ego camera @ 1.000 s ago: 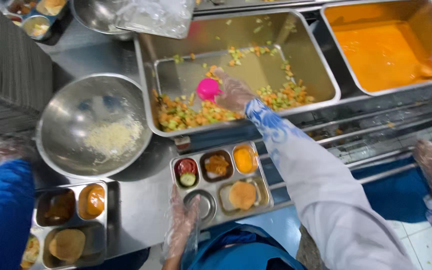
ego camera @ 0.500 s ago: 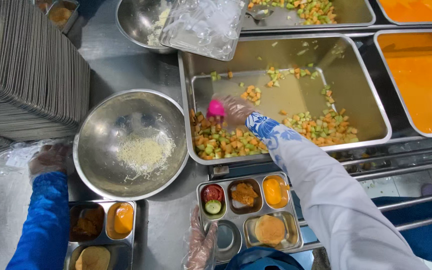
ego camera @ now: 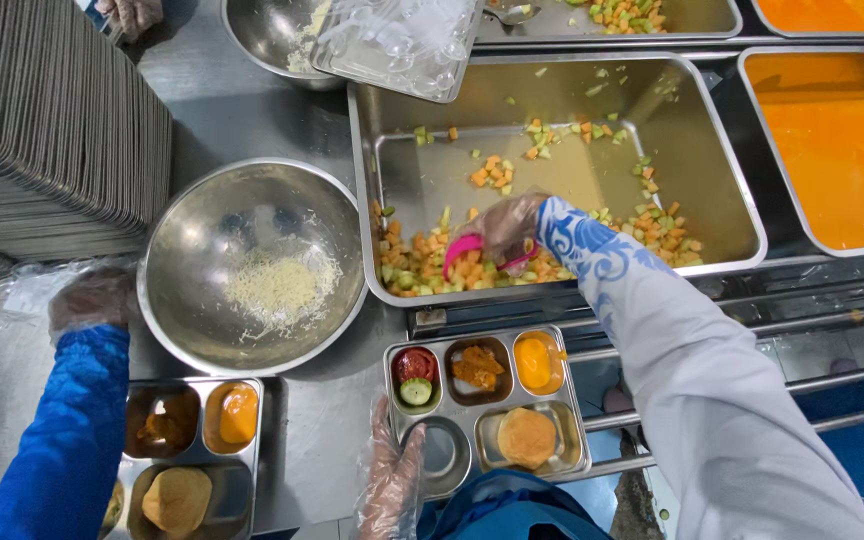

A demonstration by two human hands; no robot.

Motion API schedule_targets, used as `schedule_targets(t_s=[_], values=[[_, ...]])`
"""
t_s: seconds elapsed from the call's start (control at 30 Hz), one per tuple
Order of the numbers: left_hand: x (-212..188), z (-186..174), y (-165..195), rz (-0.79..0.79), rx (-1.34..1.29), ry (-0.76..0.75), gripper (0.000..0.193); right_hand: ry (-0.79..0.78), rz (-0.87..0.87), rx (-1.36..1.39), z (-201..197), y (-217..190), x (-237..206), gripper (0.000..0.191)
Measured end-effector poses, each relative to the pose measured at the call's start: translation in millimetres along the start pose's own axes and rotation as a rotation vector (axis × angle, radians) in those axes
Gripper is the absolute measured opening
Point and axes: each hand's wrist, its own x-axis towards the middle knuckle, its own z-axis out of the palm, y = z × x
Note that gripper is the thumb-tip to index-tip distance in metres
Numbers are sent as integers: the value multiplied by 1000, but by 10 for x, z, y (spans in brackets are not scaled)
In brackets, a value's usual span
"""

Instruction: The person prepares multiple food trays by placing cooked food, sliced vegetables, a bun, and a scoop of mixed fruit into the compartments of each tray.

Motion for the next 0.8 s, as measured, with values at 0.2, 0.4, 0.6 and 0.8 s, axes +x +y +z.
schedule_targets(t_s=[0.2, 0.4, 0.6, 0.8], values=[[-159, -14, -781, 70, -216, -44, 76, 60, -260, 609, -434, 1039, 503, 41], [-413, 85, -636, 124, -95, -33, 80, 247, -527, 930, -394, 1608, 601, 11], [-444, 33, -830, 223, 28, -69, 82, 253, -634, 1138, 232, 1415, -135, 28], [-249, -86, -1262, 548, 115, -108, 75, 10, -608, 1103, 1287, 1160, -677, 51]])
